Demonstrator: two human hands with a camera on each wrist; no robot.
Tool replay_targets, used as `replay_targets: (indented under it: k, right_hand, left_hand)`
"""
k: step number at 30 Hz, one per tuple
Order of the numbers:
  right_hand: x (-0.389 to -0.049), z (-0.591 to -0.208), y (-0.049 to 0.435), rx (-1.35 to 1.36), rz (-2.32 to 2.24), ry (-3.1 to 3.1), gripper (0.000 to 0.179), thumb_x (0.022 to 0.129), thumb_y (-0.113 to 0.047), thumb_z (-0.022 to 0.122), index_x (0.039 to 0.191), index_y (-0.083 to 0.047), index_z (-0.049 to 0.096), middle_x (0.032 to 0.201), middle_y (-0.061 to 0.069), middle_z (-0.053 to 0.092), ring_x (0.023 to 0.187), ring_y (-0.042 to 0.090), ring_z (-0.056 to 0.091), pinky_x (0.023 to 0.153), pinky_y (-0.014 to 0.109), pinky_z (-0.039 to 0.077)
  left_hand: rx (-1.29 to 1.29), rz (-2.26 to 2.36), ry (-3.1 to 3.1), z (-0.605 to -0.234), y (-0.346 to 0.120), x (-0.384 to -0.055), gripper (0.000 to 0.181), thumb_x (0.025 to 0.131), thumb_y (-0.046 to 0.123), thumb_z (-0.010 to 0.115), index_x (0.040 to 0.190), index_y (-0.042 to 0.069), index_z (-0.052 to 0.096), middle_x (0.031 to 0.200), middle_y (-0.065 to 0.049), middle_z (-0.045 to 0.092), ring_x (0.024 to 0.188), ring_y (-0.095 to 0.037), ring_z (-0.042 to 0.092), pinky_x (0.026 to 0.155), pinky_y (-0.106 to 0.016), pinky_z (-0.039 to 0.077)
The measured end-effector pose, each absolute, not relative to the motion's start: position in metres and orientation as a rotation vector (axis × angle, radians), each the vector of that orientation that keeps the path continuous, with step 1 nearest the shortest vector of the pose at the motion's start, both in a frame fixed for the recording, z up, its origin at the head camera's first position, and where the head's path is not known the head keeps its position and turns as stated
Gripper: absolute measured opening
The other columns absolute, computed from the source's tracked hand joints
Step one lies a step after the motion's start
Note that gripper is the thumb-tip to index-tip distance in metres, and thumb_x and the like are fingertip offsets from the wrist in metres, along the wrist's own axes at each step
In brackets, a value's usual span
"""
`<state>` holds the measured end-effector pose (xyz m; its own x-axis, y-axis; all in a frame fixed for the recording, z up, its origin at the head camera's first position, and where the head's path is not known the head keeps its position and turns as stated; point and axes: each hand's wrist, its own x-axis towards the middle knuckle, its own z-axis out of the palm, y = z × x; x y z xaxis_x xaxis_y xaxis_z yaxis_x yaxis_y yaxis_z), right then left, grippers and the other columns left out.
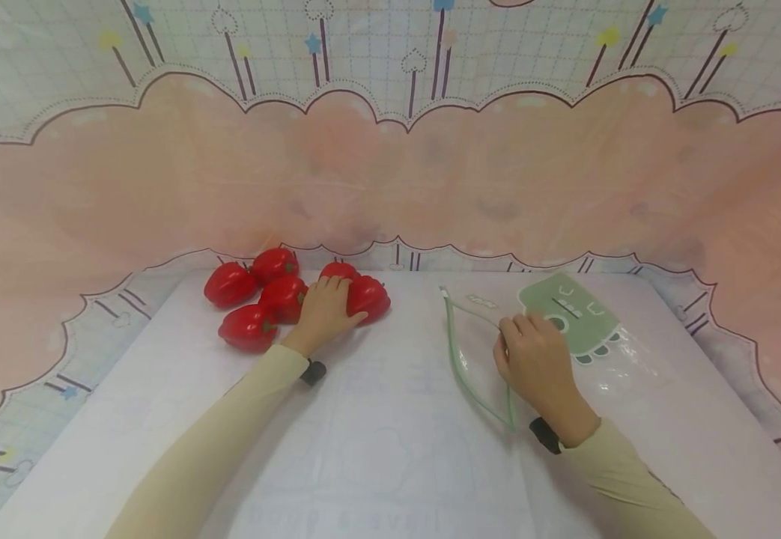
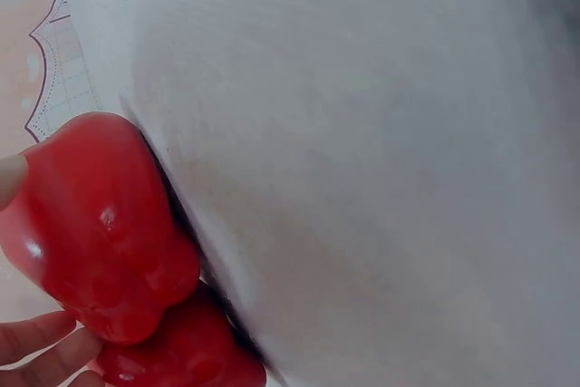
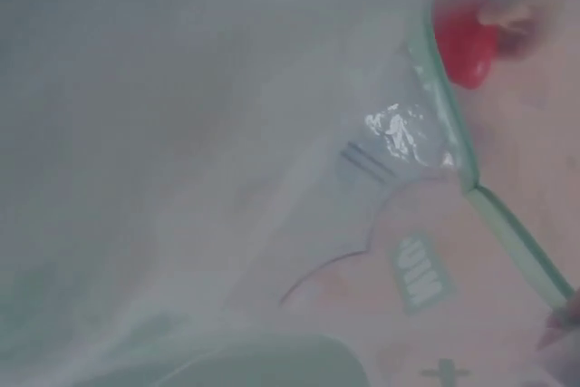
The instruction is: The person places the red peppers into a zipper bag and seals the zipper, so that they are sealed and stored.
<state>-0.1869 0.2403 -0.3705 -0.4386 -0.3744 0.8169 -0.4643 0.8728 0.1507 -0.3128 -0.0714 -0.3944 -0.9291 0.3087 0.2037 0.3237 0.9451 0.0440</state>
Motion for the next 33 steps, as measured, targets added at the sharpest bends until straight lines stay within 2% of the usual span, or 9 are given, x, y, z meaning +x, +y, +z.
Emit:
replay_targets:
  k: [10,21,33]
  right_hand:
    - [-0.184,-0.365,0.243,0.647,0.078,-2.143,0.011,0.074,-0.005,0.058,0.073,0.005,0.062,0.057,0.011,0.054,0.051,0.025,0.046,0.045,0.034,0.037]
    - [-0.187,-0.360,0.247,0.729,0.038,-2.177,0.011,0.074,-0.006,0.057,0.069,0.002,0.061,0.058,0.009,0.051,0.053,0.023,0.043,0.049,0.032,0.038]
    - [-0.188,-0.362,0.250,0.722,0.032,-2.158,0.011,0.074,-0.006,0.055,0.068,0.002,0.061,0.058,0.009,0.051,0.053,0.023,0.044,0.048,0.032,0.038]
  left_hand:
    - [-0.464,-0.098,-2.913,-0.394,-0.071,-0.313,0.074,0.073,0.038,0.077,0.130,0.004,0.045,0.126,-0.014,0.054,0.119,-0.030,0.046,0.103,-0.048,0.042]
    - [-0.458,-0.075,-2.933,-0.394,-0.069,-0.318,0.075,0.074,0.041,0.076,0.131,0.003,0.045,0.124,-0.014,0.052,0.119,-0.030,0.044,0.101,-0.048,0.043]
    - [-0.544,-0.157,-2.937,-0.394,-0.071,-0.318,0.078,0.074,0.040,0.076,0.135,0.006,0.042,0.126,-0.014,0.051,0.119,-0.029,0.044,0.103,-0.048,0.041]
